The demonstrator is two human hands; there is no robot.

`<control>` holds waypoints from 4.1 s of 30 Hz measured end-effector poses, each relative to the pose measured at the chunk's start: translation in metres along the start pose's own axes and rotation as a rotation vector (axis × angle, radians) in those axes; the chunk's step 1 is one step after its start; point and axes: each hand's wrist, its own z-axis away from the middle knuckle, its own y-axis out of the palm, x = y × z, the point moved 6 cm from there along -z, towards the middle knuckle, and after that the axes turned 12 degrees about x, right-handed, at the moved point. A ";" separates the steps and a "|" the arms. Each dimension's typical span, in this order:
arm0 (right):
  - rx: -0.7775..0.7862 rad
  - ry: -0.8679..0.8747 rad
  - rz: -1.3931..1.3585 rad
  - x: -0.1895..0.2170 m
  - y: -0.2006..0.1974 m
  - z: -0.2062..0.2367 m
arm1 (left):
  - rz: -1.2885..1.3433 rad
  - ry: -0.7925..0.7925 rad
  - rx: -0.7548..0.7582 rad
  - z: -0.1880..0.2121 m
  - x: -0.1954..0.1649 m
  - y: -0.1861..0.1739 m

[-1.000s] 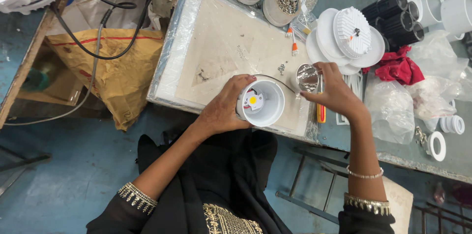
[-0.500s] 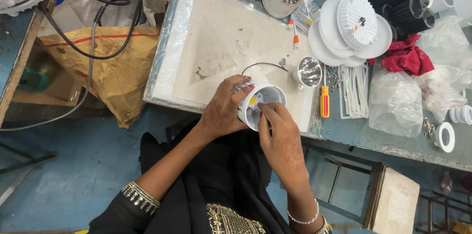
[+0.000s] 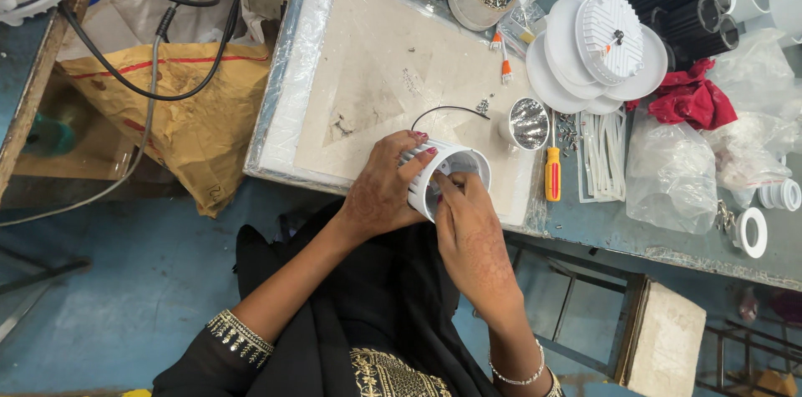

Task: The person assembles an LED light fixture by connecting wires to a driver, securing components with a screwdriver, and attaching a reflector and cover. They handle the housing, wires, and tools throughout the process.

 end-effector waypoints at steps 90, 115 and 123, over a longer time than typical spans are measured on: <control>-0.295 -0.046 0.305 -0.138 -0.073 -0.014 | 0.160 -0.232 0.126 -0.006 0.004 -0.001; -0.084 0.006 -0.199 -0.086 -0.087 -0.019 | 0.179 -0.227 0.121 -0.008 0.004 -0.004; 0.091 -0.238 0.027 0.002 -0.066 -0.009 | 0.172 -0.208 0.108 -0.008 0.001 -0.005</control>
